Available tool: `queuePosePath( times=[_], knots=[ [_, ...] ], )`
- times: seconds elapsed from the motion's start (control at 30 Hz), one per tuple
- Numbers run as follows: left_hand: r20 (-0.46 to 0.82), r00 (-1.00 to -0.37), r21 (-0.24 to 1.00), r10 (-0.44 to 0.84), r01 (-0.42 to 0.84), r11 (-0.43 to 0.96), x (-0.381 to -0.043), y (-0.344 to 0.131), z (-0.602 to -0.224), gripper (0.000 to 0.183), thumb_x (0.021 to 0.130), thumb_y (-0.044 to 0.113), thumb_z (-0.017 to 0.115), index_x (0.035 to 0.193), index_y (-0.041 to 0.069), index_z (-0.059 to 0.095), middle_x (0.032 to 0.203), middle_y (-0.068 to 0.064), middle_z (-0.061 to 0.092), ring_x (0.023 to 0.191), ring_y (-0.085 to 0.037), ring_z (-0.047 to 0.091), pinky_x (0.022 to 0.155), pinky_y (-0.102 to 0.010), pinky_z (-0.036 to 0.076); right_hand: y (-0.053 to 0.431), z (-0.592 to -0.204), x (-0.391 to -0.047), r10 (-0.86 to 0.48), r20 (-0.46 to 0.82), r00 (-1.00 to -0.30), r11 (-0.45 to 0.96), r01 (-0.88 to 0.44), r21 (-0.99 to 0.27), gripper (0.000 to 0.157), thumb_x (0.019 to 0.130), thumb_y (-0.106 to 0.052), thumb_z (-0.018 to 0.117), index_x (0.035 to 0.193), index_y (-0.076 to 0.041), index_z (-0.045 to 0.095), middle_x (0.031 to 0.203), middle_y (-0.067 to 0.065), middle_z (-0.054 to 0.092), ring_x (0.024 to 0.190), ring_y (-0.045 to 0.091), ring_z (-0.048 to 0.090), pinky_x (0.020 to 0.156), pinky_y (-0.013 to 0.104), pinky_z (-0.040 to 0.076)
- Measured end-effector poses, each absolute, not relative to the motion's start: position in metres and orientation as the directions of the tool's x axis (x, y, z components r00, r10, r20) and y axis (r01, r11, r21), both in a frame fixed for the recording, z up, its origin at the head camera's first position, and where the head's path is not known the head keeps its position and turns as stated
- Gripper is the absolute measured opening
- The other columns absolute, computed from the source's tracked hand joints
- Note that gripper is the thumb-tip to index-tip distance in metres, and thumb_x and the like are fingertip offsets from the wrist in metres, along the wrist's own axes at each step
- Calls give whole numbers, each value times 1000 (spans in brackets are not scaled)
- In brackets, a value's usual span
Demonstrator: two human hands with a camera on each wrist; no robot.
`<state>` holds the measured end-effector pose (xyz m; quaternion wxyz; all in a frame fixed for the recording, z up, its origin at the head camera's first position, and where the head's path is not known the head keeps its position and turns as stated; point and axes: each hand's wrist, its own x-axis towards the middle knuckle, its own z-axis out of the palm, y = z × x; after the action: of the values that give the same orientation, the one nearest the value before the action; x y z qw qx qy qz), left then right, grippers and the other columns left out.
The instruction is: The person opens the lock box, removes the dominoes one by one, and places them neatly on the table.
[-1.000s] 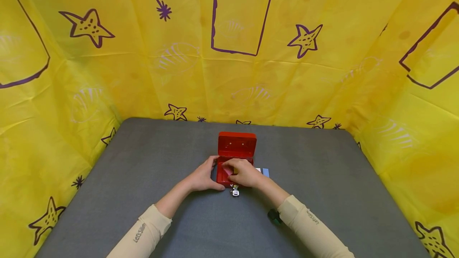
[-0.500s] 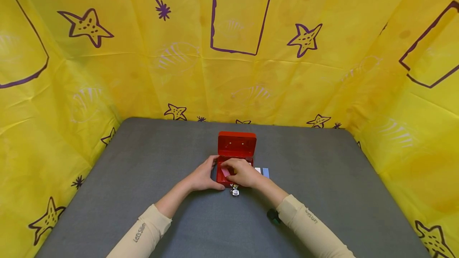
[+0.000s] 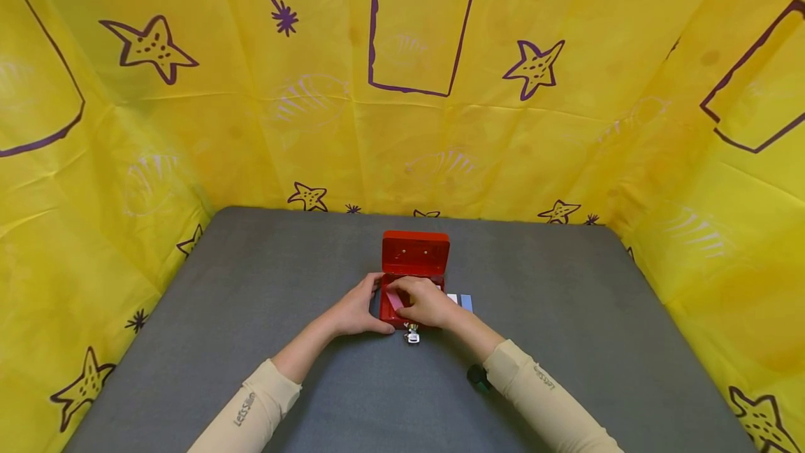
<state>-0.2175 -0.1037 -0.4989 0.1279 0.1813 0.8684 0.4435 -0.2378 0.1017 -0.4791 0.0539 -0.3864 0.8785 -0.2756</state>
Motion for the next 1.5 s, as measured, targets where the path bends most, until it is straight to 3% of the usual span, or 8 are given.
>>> queuePosePath(
  times=[0.97, 1.5],
  knots=[
    [-73, -905, 811, 418, 190, 554, -215, -104, -500, 99, 66, 26, 90, 143, 5, 31, 141, -16, 44, 129, -36, 46, 105, -49, 39, 116, -482, -234, -665, 138, -734, 562, -614, -554, 44, 84, -19, 77, 124, -6, 64, 119, 7, 66, 105, 22, 59, 96, 40, 49],
    [-74, -910, 816, 408, 180, 550, -217, -103, -501, 101, 65, 27, 91, 144, 5, 31, 143, -18, 43, 129, -39, 45, 104, -51, 39, 127, -481, -232, -567, 119, -815, 520, -465, -716, 46, 84, -19, 77, 126, -8, 63, 122, 3, 65, 106, 19, 61, 93, 34, 51]
  ],
)
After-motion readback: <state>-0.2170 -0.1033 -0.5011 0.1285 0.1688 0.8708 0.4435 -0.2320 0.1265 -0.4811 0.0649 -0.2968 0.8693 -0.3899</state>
